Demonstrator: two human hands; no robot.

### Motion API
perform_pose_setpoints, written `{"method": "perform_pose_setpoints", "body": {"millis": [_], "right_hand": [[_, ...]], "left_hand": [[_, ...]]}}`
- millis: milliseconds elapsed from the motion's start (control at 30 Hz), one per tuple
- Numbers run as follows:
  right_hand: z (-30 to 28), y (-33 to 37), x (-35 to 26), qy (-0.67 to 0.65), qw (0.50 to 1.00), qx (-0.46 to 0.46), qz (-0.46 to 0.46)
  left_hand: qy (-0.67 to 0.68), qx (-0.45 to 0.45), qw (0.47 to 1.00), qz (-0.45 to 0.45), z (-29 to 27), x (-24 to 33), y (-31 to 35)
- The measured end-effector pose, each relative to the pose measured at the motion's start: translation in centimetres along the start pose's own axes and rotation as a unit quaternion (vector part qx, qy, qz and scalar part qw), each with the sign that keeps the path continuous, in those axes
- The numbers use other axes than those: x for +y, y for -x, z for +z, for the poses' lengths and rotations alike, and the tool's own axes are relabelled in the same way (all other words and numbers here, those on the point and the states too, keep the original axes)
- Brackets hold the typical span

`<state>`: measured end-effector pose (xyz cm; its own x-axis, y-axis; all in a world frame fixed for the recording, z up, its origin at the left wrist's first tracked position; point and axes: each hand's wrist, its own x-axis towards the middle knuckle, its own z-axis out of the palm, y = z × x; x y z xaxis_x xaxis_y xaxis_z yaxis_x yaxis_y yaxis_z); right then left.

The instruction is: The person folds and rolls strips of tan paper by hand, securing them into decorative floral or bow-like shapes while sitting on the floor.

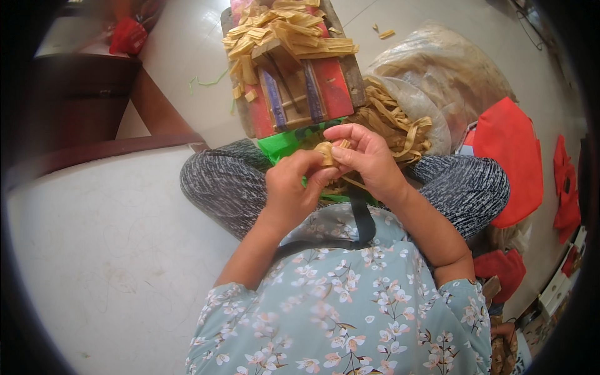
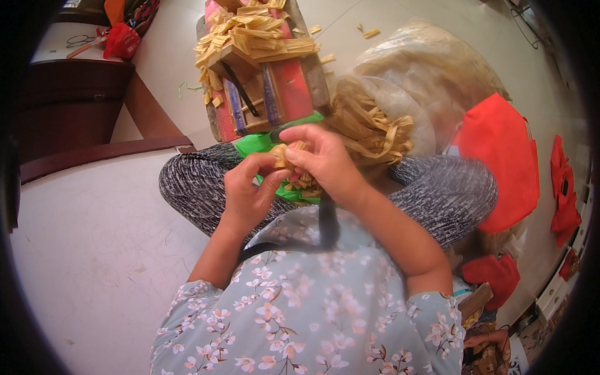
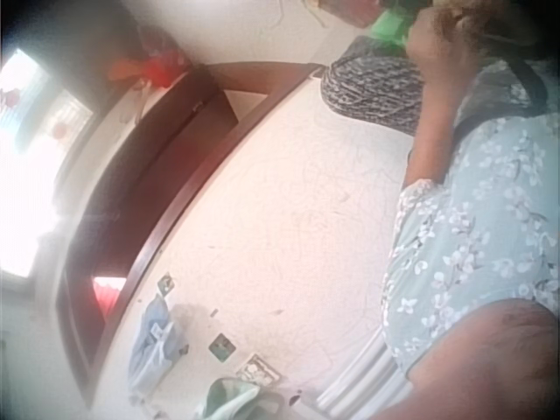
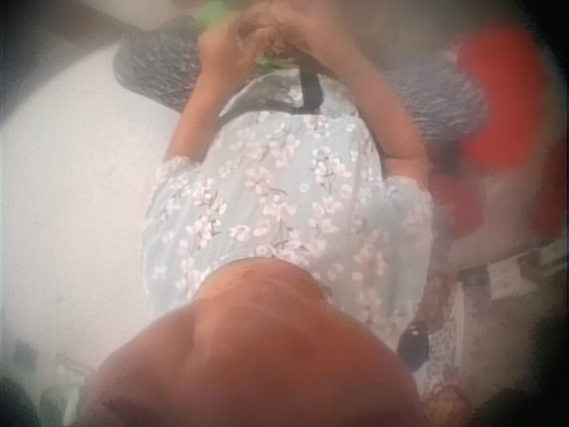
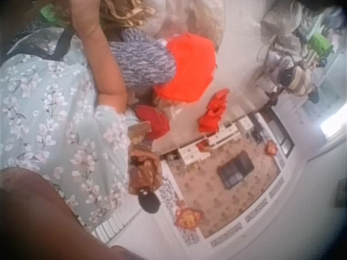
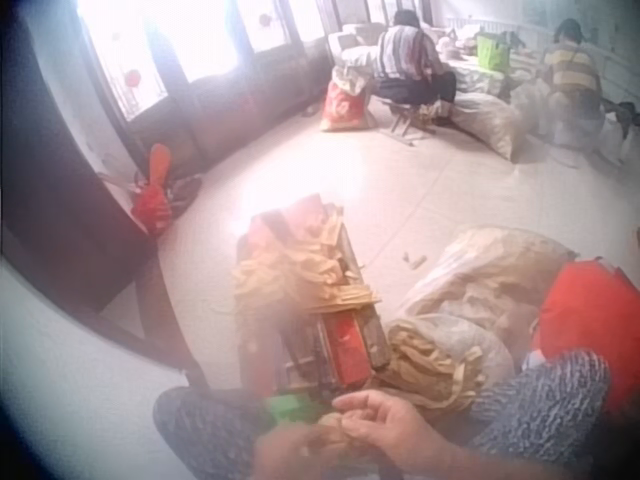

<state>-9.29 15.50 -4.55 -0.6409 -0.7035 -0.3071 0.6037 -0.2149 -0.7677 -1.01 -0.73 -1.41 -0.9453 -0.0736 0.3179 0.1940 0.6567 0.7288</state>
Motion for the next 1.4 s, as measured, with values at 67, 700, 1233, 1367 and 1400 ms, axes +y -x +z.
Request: {"method": "perform_pose_setpoints", "body": {"millis": [67, 700, 1233, 1367, 1400], "right_hand": [[0.2, 0.1, 0.0, 0.059, 0.998, 0.011, -0.022], [-1.5, 2.7, -3.3, 0.363, 0.917, -0.133, -0.100], [-1.1, 2.2, 1.3, -0.307, 0.915, -0.161, 0.208], [-0.2, 2.9, 1.5, -0.303, 0.907, -0.169, 0.237], [0.3, 3.2, 1.3, -0.312, 0.902, -0.170, 0.244]], "left_hand": [[0.049, -0.005, 0.994, -0.094, 0.4, -0.4, 0.7], [0.645, 0.019, 0.660, -0.384, -3.0, -1.8, 0.1], [-0.037, 0.058, 0.998, 0.011, 0.5, -0.3, 0.9], [0.028, 0.080, 0.996, -0.010, 0.5, 0.2, 1.0], [0.027, 0.087, 0.996, -0.001, 0.5, 0.2, 0.9]]}}
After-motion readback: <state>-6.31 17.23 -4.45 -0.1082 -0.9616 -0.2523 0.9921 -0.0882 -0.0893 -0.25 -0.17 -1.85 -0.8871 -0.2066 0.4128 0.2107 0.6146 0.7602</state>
